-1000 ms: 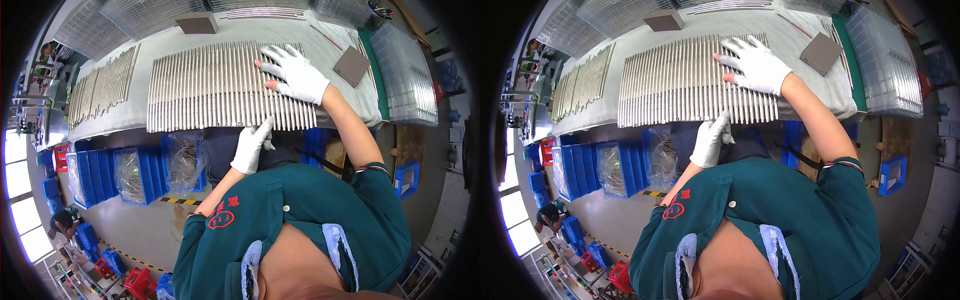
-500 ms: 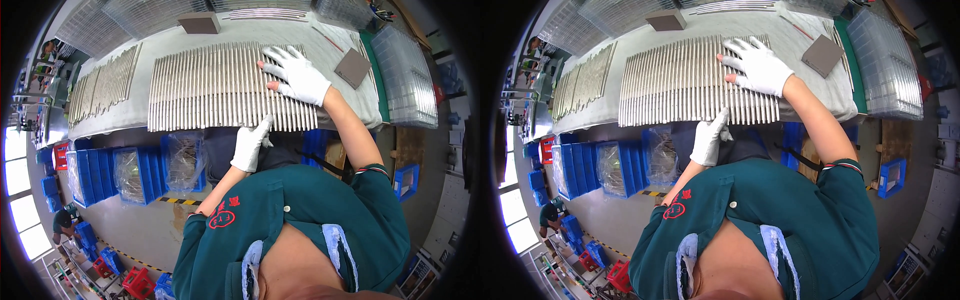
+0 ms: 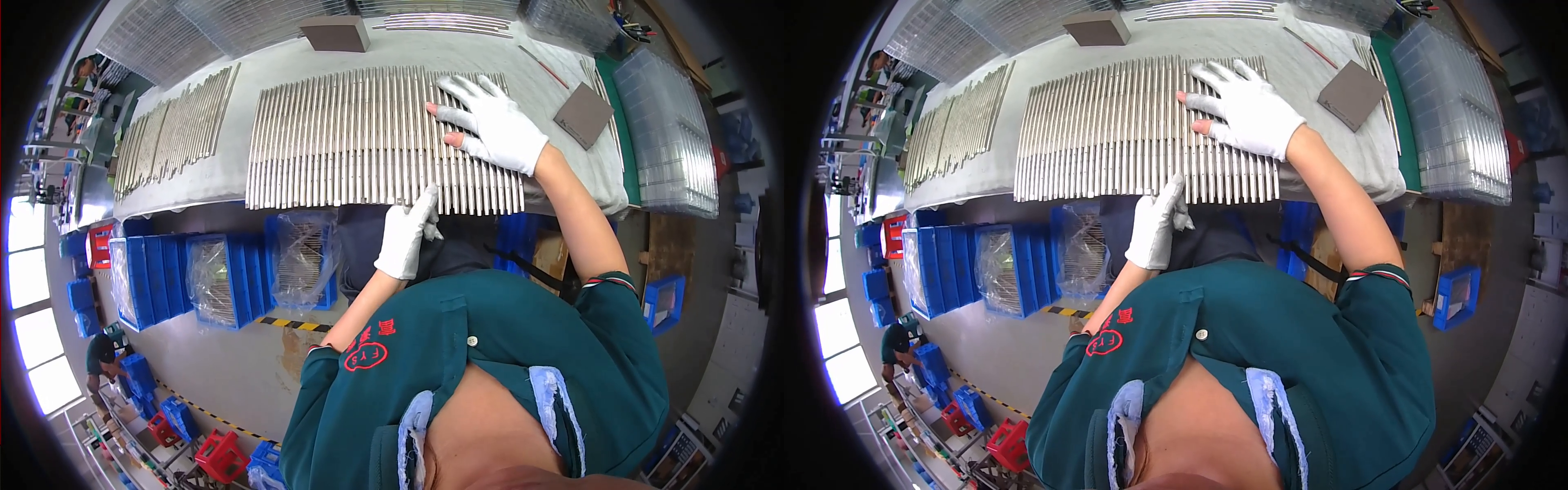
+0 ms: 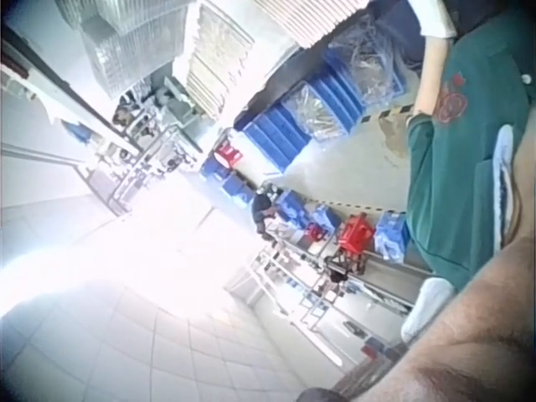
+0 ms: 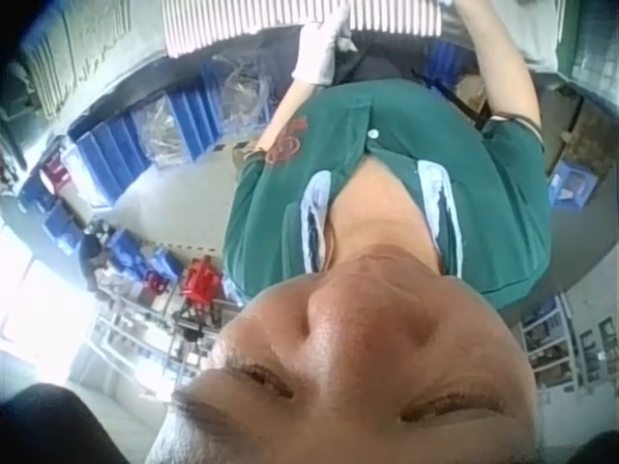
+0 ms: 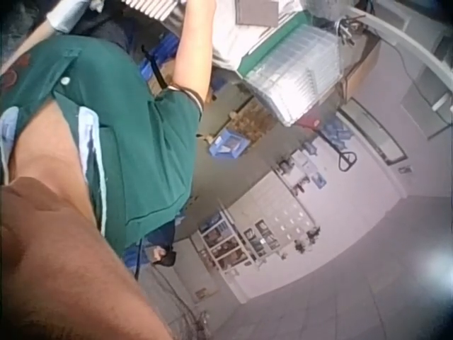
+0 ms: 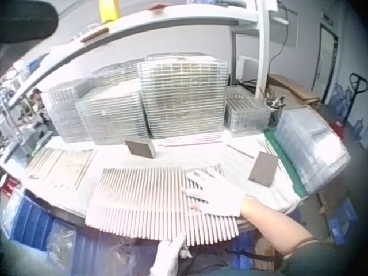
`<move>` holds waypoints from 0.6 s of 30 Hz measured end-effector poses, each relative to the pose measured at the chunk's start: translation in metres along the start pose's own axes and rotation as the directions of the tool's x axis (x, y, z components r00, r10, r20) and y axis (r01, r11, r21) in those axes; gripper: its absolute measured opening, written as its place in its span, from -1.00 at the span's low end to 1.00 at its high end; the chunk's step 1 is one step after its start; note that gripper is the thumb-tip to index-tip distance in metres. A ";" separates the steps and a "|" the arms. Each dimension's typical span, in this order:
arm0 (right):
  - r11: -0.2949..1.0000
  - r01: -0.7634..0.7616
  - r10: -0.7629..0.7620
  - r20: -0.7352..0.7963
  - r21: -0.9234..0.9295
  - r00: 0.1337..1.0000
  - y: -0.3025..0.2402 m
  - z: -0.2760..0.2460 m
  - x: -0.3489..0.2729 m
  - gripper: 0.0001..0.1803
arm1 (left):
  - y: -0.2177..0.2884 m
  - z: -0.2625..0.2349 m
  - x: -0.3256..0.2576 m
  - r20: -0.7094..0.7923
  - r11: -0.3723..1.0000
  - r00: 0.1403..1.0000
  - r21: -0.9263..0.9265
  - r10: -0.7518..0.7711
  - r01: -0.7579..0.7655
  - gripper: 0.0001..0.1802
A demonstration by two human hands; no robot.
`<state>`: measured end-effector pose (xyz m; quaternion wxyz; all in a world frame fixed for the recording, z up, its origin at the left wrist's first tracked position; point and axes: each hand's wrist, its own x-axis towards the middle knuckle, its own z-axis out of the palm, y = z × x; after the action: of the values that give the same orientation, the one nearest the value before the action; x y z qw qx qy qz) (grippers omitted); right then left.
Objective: The worker aligns, inspects, and uses a sanding block on long thin metal rods at a manufacturing workbench.
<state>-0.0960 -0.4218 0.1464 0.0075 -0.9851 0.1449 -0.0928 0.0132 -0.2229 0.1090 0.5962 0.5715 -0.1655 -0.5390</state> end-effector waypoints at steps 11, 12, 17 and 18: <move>1.000 -0.002 0.002 0.003 0.005 1.000 0.001 -0.003 0.000 -0.42 | 0.003 0.001 -0.006 0.060 0.999 0.997 -0.025 -0.044 0.045 -0.72; 1.000 0.000 0.000 0.004 0.006 1.000 0.000 -0.003 0.000 -0.42 | 0.003 0.000 -0.006 0.066 0.998 0.997 -0.025 -0.048 0.049 -0.72; 1.000 0.013 -0.013 -0.005 0.010 1.000 0.001 -0.002 -0.001 -0.42 | 0.005 0.002 -0.008 0.062 1.000 0.998 0.001 -0.019 0.019 -0.71; 1.000 0.017 -0.017 -0.010 0.005 1.000 0.001 -0.002 -0.001 -0.42 | 0.006 0.003 -0.009 0.051 1.000 0.999 0.019 -0.012 0.011 -0.70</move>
<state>-0.0979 -0.4224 0.1485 0.0084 -0.9858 0.1361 -0.0982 0.0106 -0.2186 0.1189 0.5834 0.5639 -0.1827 -0.5552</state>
